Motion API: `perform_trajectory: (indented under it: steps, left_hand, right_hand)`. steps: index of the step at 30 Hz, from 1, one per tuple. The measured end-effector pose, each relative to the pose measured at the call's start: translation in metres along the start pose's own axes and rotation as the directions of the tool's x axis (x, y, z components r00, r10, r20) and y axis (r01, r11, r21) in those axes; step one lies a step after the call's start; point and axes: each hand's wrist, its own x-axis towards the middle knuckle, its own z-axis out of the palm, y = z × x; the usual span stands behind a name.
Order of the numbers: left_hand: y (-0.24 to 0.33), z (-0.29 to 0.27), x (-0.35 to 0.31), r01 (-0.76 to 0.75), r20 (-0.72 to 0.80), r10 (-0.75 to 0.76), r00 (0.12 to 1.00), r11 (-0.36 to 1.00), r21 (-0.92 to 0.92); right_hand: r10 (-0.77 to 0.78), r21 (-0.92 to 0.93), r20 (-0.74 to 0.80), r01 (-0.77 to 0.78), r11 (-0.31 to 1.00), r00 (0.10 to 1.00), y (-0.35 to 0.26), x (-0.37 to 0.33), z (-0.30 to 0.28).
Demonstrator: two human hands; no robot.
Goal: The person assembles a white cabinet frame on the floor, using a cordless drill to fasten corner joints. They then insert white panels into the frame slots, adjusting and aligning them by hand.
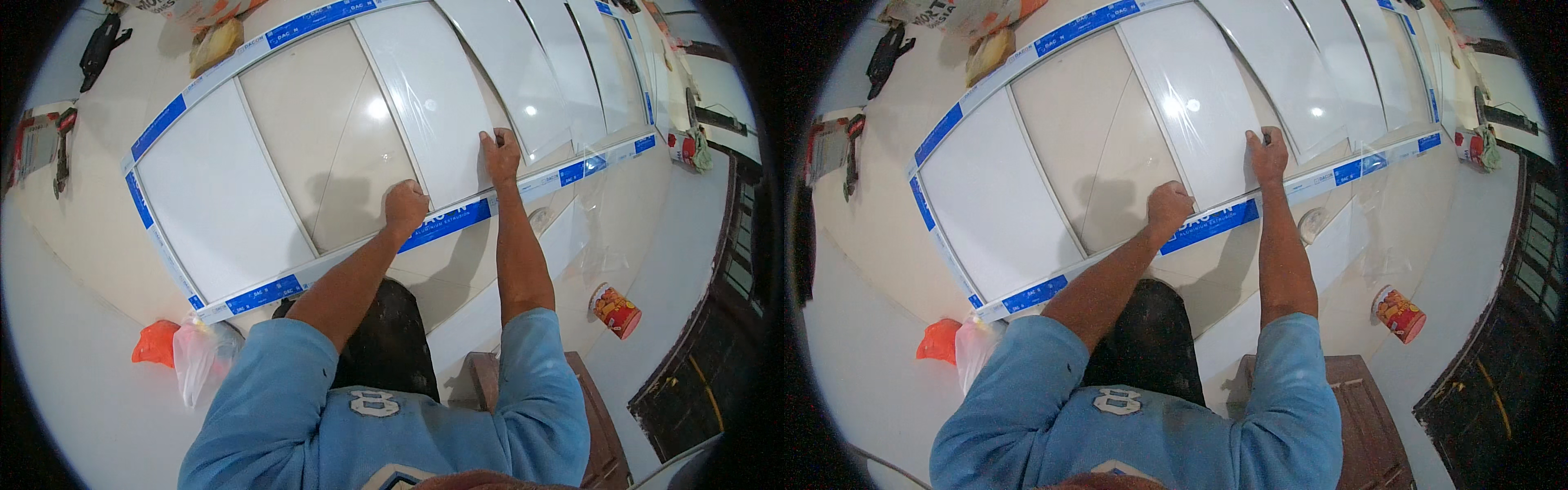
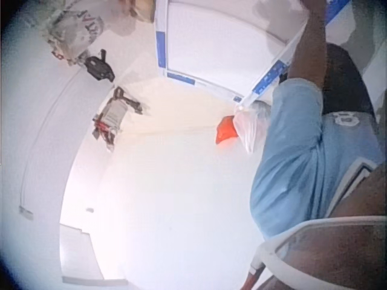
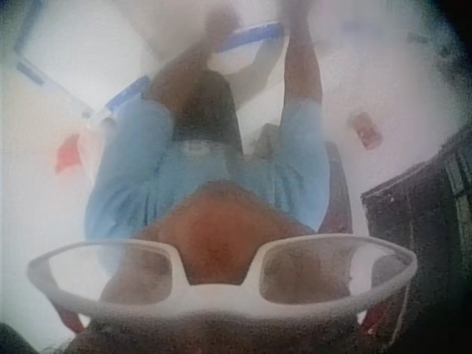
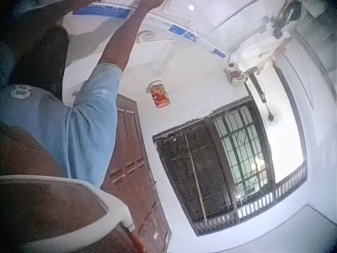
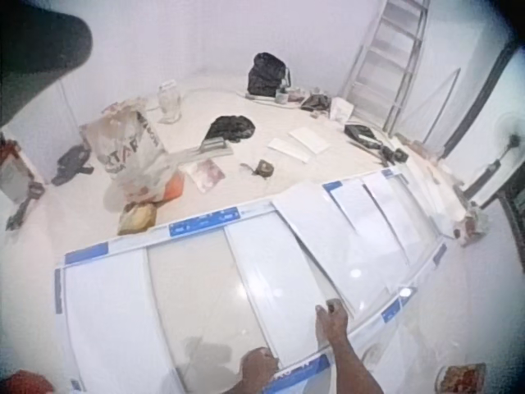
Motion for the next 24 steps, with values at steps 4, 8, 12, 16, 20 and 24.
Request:
perform_trajectory:
  steps: [4,8,12,16,20,24]
  left_hand:
    - [-0.041,-0.025,-0.014,0.105,-0.019,-0.108,0.994,0.985,-0.137]
    - [-0.047,-0.044,-0.041,0.165,-0.091,-0.177,0.98,0.979,-0.123]
    - [-0.072,-0.076,-0.056,0.189,-0.133,-0.2,0.971,0.978,-0.087]
    - [-0.074,-0.103,-0.091,0.23,-0.122,-0.249,0.961,0.961,-0.152]
    - [-0.078,-0.114,-0.123,0.153,-0.187,-0.175,0.967,0.98,-0.127]
    - [-0.09,-0.16,-0.145,0.129,-0.202,-0.137,0.97,0.99,-0.053]
  right_hand:
    - [0.024,-0.087,0.076,-0.017,0.996,0.997,-0.047,-0.027,0.025]
    - [-0.026,-0.061,0.152,0.036,0.998,0.988,-0.059,-0.055,0.027]
    - [-0.184,-0.168,0.266,0.233,0.958,0.946,-0.101,-0.062,0.043]
    - [-0.125,-0.262,0.458,0.269,0.927,0.88,-0.134,-0.072,0.048]
    - [-0.273,-0.179,0.416,0.372,0.911,0.868,-0.161,-0.075,0.075]
    - [-0.282,-0.159,0.435,0.381,0.911,0.855,-0.185,-0.073,0.117]
